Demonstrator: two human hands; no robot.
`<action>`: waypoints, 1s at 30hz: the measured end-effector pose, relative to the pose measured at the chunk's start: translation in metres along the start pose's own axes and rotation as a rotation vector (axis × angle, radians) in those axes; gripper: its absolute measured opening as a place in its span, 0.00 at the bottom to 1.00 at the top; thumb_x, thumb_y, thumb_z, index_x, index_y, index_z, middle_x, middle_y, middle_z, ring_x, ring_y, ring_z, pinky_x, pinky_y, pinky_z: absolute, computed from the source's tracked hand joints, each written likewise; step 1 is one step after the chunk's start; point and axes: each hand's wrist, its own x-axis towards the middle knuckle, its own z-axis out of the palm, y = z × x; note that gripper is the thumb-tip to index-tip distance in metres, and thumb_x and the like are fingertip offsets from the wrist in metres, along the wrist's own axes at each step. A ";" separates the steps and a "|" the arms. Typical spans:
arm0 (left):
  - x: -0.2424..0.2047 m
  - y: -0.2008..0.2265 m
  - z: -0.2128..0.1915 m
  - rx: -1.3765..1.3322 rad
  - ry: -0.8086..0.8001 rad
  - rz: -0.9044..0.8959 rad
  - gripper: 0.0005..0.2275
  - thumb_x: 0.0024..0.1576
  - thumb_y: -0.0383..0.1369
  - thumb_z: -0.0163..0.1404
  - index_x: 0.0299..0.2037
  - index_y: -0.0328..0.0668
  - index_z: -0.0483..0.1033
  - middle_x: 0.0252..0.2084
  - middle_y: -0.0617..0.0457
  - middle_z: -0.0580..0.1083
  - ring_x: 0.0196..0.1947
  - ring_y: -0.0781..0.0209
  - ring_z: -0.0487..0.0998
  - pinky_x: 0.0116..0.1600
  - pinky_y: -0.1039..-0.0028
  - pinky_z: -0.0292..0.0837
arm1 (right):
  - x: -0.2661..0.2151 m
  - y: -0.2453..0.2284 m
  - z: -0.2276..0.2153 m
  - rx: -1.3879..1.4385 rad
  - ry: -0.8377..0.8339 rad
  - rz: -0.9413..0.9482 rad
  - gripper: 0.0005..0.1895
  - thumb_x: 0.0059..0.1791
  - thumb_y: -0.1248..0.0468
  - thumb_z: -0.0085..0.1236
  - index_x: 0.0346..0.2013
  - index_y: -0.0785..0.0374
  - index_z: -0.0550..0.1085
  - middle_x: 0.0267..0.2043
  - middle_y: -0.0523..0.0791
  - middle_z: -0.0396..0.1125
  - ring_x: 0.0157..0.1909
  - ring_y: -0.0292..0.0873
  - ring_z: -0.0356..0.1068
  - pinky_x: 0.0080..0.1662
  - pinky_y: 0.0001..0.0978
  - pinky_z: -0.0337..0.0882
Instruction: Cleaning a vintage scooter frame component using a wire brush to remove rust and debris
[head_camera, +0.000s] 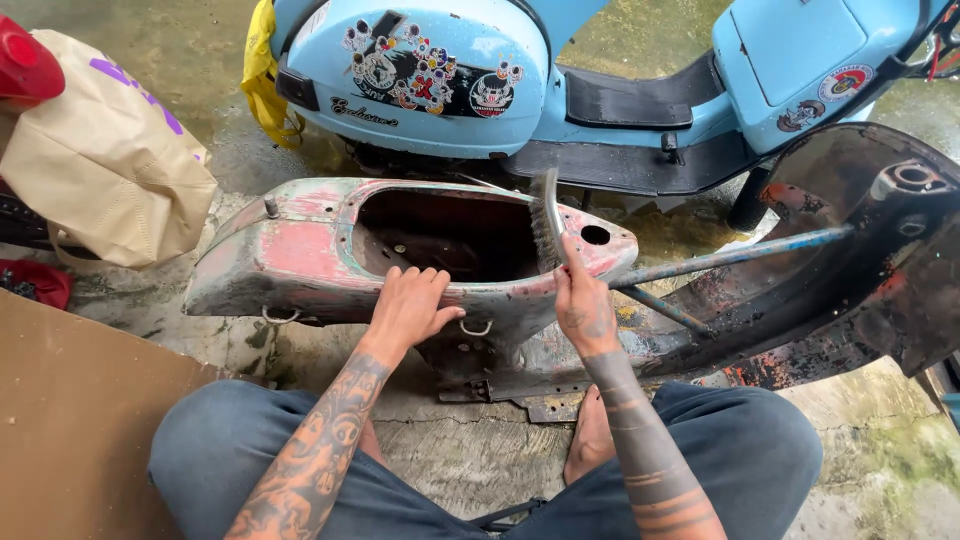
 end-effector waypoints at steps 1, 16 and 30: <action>-0.002 0.001 0.002 0.000 0.004 -0.003 0.21 0.57 0.55 0.52 0.46 0.47 0.72 0.38 0.52 0.73 0.38 0.53 0.74 0.45 0.64 0.63 | -0.006 -0.013 -0.012 -0.001 0.000 -0.004 0.28 0.58 0.61 0.42 0.75 0.49 0.58 0.31 0.57 0.75 0.33 0.60 0.76 0.36 0.52 0.73; -0.006 0.000 0.009 0.019 0.094 0.018 0.22 0.56 0.55 0.53 0.47 0.47 0.71 0.38 0.52 0.72 0.39 0.53 0.74 0.46 0.63 0.64 | 0.040 0.052 -0.126 0.235 -0.104 0.033 0.12 0.60 0.68 0.40 0.55 0.64 0.70 0.30 0.51 0.70 0.25 0.45 0.65 0.34 0.37 0.67; -0.007 0.003 0.006 -0.032 0.034 -0.026 0.20 0.54 0.55 0.54 0.44 0.50 0.70 0.37 0.55 0.71 0.41 0.54 0.73 0.51 0.62 0.64 | 0.073 0.116 -0.098 -0.491 -0.114 0.099 0.24 0.60 0.39 0.39 0.41 0.52 0.74 0.32 0.51 0.75 0.45 0.55 0.76 0.63 0.46 0.50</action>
